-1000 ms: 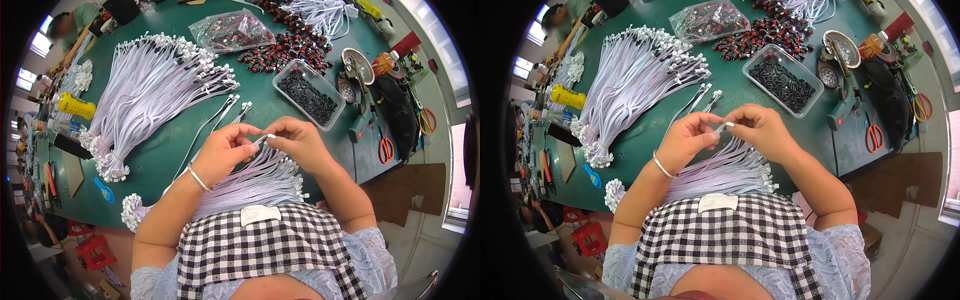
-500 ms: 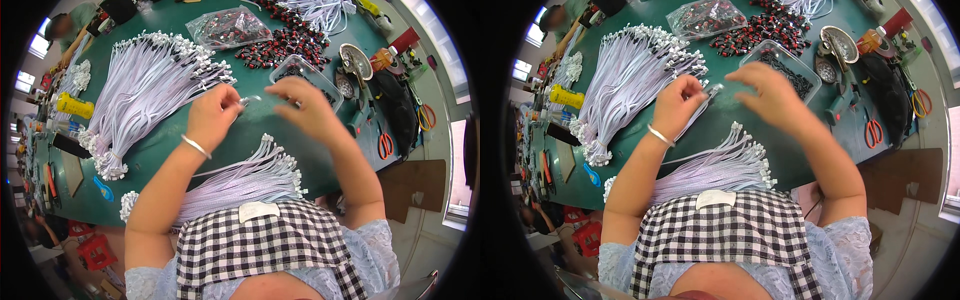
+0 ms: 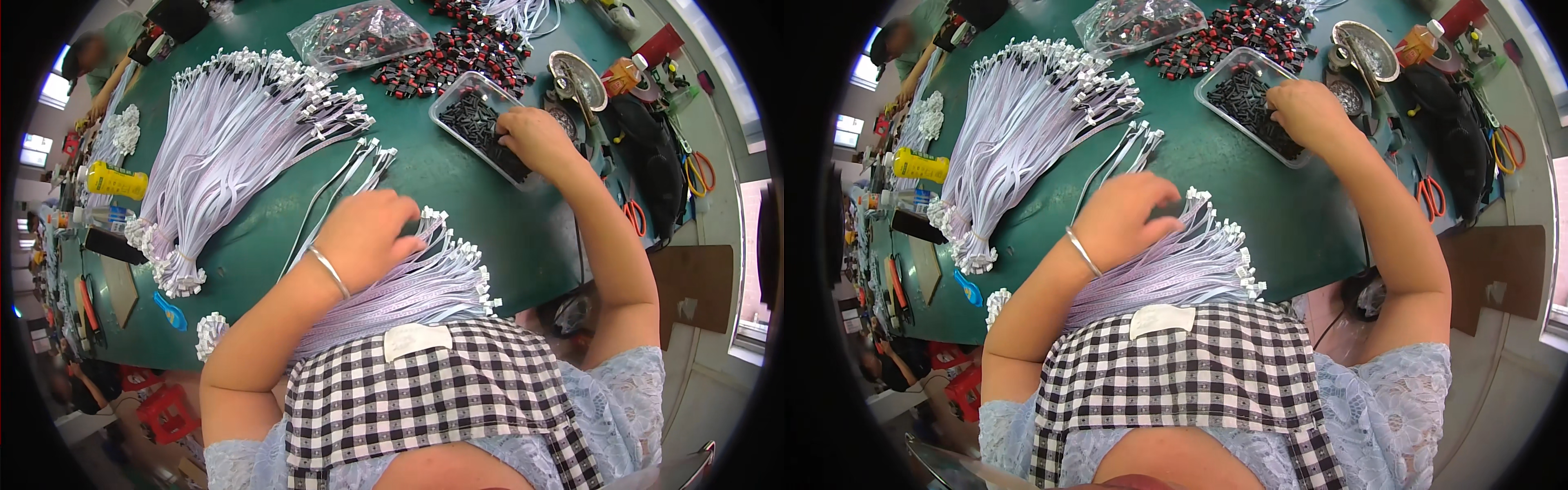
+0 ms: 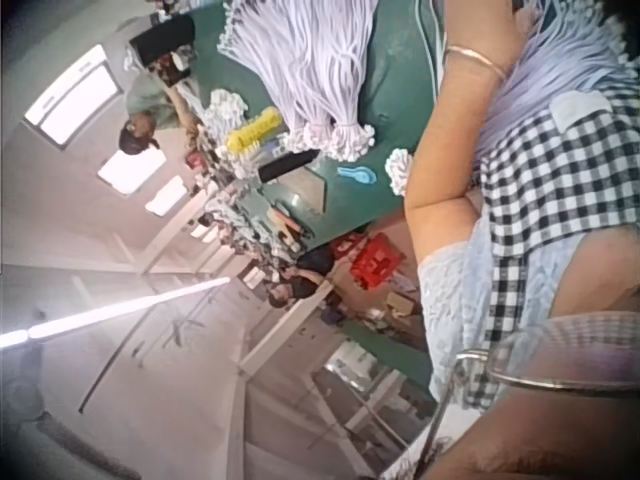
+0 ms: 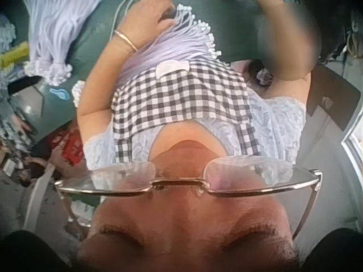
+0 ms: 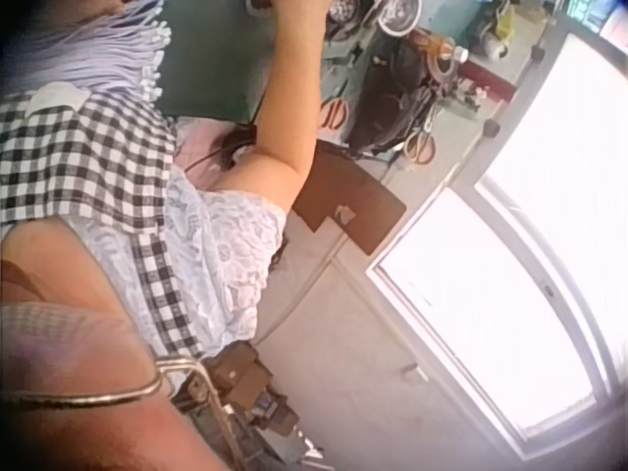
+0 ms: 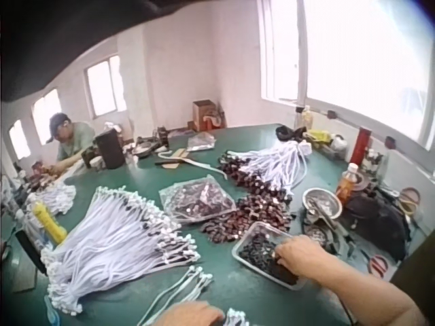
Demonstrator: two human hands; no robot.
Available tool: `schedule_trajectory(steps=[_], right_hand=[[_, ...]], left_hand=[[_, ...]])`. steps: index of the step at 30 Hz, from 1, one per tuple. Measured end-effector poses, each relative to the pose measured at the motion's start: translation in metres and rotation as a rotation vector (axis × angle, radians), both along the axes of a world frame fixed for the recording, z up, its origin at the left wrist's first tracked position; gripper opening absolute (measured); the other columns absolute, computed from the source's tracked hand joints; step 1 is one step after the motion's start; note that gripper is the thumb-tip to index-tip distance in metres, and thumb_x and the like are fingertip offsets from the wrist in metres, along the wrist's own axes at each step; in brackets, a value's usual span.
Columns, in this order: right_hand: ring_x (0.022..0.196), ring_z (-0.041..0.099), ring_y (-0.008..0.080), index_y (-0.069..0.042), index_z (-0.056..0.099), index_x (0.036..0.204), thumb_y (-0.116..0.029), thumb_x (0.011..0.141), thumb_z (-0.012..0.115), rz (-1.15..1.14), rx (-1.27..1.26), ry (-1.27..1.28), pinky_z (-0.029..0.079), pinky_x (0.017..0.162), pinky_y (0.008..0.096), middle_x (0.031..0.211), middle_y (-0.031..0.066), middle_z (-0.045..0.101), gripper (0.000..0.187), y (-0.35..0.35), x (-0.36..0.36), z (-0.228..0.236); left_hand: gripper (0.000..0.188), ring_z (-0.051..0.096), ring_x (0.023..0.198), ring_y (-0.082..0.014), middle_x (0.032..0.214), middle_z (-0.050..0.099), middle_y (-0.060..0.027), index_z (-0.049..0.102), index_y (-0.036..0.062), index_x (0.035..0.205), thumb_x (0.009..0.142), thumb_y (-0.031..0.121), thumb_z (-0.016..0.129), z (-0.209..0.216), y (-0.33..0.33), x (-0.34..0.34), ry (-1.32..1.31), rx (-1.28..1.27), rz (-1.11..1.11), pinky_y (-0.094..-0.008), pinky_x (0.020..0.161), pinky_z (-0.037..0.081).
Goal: The person sits at a green workbench and repeatedly picks up white cables and small black plastic connectors. They insert the connectors into the ends of the cables by hand, then place the finished cables into a pile on the table. The workspace contains various tools and components, including a soldering iron and containers of parts.
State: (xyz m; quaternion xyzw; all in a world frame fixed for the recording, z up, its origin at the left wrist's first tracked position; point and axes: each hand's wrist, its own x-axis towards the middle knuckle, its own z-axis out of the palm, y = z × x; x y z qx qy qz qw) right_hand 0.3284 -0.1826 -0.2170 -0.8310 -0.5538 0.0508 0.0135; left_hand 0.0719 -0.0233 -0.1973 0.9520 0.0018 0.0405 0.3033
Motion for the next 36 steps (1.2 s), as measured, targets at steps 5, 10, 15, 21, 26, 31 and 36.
schedule_trajectory(steps=[5, 10, 15, 21, 26, 31, 36], right_hand=[[0.085, 0.059, 0.0313, -0.005, 0.061, 0.087, -0.014, 0.077, 0.061, -0.007, 0.041, -0.002, 0.047, 0.073, 0.0412, 0.082, 0.0131, 0.060, 0.014, 0.001, -0.006, 0.003], [0.086, 0.060, 0.0303, -0.007, 0.060, 0.088, -0.018, 0.081, 0.055, -0.046, 0.038, -0.012, 0.050, 0.073, 0.0413, 0.087, 0.0113, 0.061, 0.014, 0.002, -0.006, 0.004], [0.082, 0.059, 0.0347, -0.004, 0.058, 0.088, -0.018, 0.084, 0.052, -0.071, 0.178, 0.062, 0.048, 0.070, 0.0432, 0.081, 0.0146, 0.061, 0.016, 0.008, -0.023, 0.018], [0.071, 0.058, 0.0312, -0.001, 0.062, 0.083, -0.015, 0.083, 0.058, -0.051, 0.335, 0.366, 0.046, 0.064, 0.0376, 0.075, 0.0148, 0.060, 0.014, -0.002, -0.033, 0.031], [0.069, 0.055, 0.0135, 0.001, 0.063, 0.081, -0.005, 0.078, 0.064, -0.093, 0.448, 0.747, 0.043, 0.063, 0.0268, 0.076, 0.0059, 0.058, 0.007, -0.007, -0.060, 0.030], [0.067, 0.053, 0.0080, 0.001, 0.062, 0.086, -0.006, 0.081, 0.062, -0.156, 0.442, 1.033, 0.042, 0.061, 0.0227, 0.075, 0.0005, 0.057, 0.009, -0.015, -0.080, 0.026], [0.065, 0.056, 0.0084, 0.000, 0.059, 0.094, -0.005, 0.086, 0.054, -0.337, 0.391, 1.243, 0.046, 0.060, 0.0222, 0.080, 0.0024, 0.059, 0.010, -0.019, -0.091, 0.039]], left_hand=[[0.017, 0.059, 0.077, -0.0277, 0.082, 0.060, -0.0105, 0.061, 0.0049, 0.090, 0.077, 0.014, 0.065, -0.016, -0.011, -0.002, 0.033, 0.028, -0.013, -0.0371, 0.069, 0.047], [0.015, 0.059, 0.076, -0.0275, 0.083, 0.060, -0.0104, 0.061, 0.0052, 0.093, 0.078, 0.010, 0.062, -0.006, -0.016, 0.003, 0.037, -0.030, -0.002, -0.0376, 0.070, 0.048], [0.015, 0.059, 0.074, -0.0265, 0.082, 0.060, -0.0103, 0.061, 0.0037, 0.092, 0.078, 0.009, 0.061, -0.022, -0.020, 0.005, 0.073, -0.142, 0.047, -0.0364, 0.067, 0.047], [0.017, 0.058, 0.070, -0.0207, 0.077, 0.058, -0.0082, 0.060, 0.0023, 0.094, 0.077, 0.007, 0.060, -0.006, -0.014, 0.009, 0.183, -0.363, 0.152, -0.0335, 0.065, 0.046], [0.019, 0.055, 0.066, -0.0201, 0.075, 0.057, -0.0071, 0.059, 0.0033, 0.096, 0.078, 0.009, 0.062, -0.018, -0.019, 0.003, 0.097, -0.260, 0.106, -0.0317, 0.063, 0.045], [0.021, 0.054, 0.063, -0.0197, 0.074, 0.056, -0.0068, 0.059, 0.0034, 0.097, 0.078, 0.009, 0.064, -0.015, -0.022, 0.003, 0.163, -0.291, 0.097, -0.0317, 0.060, 0.044], [0.022, 0.052, 0.063, -0.0110, 0.072, 0.054, -0.0029, 0.058, 0.0025, 0.101, 0.080, 0.008, 0.062, -0.002, -0.013, 0.004, 0.273, -0.472, 0.096, -0.0269, 0.058, 0.043]])
